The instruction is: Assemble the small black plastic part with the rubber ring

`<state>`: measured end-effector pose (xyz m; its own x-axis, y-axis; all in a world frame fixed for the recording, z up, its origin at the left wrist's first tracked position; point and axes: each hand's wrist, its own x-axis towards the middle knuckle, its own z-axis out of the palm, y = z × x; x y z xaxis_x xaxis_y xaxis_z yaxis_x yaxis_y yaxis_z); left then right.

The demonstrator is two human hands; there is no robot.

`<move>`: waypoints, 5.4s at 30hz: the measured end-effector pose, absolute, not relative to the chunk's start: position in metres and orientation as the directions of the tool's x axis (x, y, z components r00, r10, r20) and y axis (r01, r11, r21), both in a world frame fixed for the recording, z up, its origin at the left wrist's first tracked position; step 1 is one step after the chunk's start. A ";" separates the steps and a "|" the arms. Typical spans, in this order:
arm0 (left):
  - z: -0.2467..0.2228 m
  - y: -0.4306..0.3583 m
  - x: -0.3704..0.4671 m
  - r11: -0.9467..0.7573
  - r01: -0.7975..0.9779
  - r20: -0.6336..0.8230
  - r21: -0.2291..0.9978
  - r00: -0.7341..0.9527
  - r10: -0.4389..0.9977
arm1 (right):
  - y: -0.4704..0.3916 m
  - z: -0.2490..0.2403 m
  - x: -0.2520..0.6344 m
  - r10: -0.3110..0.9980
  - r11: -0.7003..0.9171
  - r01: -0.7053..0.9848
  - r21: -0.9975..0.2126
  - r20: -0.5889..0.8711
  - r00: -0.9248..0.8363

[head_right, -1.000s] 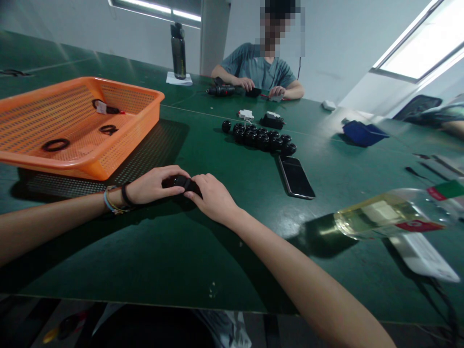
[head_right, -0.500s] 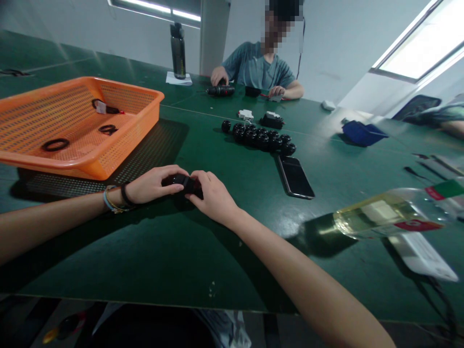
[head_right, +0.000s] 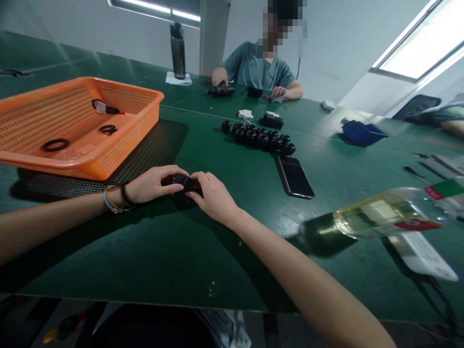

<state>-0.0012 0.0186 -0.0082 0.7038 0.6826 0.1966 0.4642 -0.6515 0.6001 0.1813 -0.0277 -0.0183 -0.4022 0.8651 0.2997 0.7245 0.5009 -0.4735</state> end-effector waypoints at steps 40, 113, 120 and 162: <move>-0.013 0.014 -0.001 -0.548 0.346 0.214 0.762 0.663 0.717 | -0.027 -0.019 0.183 0.856 0.516 0.730 -0.449 0.309 -0.415; -0.010 0.004 0.002 -0.741 0.421 0.291 0.523 0.729 0.619 | -0.040 -0.019 0.181 0.746 0.651 0.599 -0.466 0.538 -0.392; -0.011 0.004 0.001 -0.769 0.474 0.306 0.428 0.725 0.617 | -0.044 -0.014 0.175 0.873 0.486 0.601 -0.635 0.386 -0.299; -0.007 -0.011 0.010 -0.673 0.400 0.340 0.622 0.636 0.692 | -0.052 -0.016 0.170 0.854 0.504 0.538 -0.676 0.484 -0.191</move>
